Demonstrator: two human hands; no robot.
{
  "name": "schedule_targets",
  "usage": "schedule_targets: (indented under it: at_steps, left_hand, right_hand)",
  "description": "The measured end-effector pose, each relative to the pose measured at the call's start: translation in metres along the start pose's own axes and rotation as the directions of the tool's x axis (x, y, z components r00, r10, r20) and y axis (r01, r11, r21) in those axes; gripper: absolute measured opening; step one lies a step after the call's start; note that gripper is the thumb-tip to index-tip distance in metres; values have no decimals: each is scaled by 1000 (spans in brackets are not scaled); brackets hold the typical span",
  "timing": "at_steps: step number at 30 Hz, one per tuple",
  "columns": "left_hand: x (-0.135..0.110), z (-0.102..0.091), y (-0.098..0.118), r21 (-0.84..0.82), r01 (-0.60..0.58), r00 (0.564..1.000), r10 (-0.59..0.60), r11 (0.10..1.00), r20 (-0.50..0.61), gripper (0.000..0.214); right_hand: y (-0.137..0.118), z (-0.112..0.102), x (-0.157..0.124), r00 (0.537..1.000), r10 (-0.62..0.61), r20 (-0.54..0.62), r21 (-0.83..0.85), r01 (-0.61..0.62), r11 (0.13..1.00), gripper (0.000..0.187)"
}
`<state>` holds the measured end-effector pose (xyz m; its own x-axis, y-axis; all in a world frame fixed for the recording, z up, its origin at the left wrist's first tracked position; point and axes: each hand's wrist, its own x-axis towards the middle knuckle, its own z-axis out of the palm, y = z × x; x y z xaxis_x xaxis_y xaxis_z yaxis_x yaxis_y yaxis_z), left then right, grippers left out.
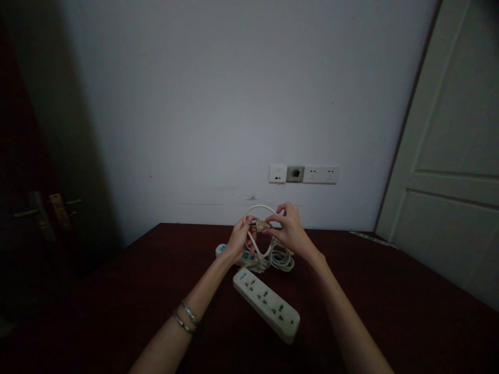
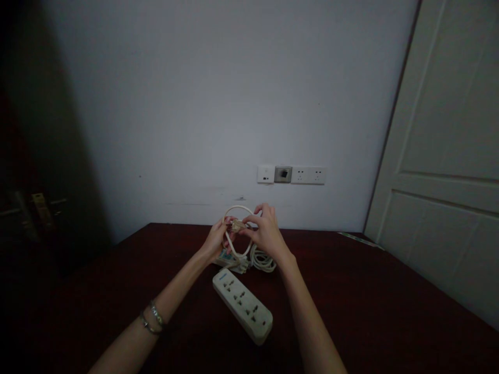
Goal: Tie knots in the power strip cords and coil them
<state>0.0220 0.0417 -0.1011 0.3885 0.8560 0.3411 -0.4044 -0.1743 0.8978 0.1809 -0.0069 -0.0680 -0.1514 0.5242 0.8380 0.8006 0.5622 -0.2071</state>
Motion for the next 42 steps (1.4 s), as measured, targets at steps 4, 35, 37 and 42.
schedule_targets:
  at_steps: [4,35,37,42]
  left_hand:
    - [0,-2,4,-90,15,1000,-13,996,28,41]
    - [-13,9,-1,-30,306,952,-304,952,47,20]
    - [-14,9,-2,-38,285,957,-283,958,59,20]
    - [-16,6,-2,-25,255,964,-252,967,87,25]
  right_hand:
    - [0,-8,2,999,40,20,156,-43,987,20]
    - [1,-30,3,879,213,427,610,-454,650,23]
    - [3,-29,2,871,213,442,636,-472,610,25]
    - [3,-26,1,856,217,470,684,-508,524,29]
